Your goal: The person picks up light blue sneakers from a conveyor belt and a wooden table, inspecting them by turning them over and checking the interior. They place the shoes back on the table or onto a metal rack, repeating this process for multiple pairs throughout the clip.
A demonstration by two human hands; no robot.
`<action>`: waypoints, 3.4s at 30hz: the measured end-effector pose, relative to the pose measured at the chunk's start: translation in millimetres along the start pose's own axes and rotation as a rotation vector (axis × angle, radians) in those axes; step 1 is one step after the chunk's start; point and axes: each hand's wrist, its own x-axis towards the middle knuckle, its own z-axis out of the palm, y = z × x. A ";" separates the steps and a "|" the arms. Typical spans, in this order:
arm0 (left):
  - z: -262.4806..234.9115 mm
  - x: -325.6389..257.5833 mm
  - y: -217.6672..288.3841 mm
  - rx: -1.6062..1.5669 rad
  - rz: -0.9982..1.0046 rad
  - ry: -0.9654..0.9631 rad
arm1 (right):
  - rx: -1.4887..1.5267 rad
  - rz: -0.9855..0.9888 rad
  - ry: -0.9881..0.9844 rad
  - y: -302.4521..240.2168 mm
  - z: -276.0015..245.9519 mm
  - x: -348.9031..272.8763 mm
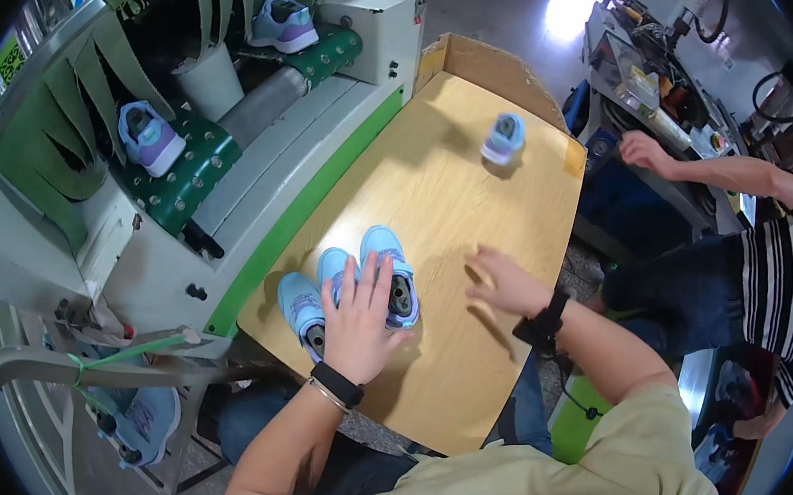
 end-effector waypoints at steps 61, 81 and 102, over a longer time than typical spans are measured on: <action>-36.3 -22.5 -36.1 -0.203 -0.269 -0.135 | 0.256 -0.612 0.758 -187.4 -110.5 251.9; -16.6 -26.9 -21.0 0.008 -0.154 -0.042 | -0.073 -0.241 0.251 -105.8 17.6 29.0; -13.0 -24.7 -23.1 -0.024 -0.176 -0.011 | -0.120 -0.637 0.072 -59.6 -23.8 162.5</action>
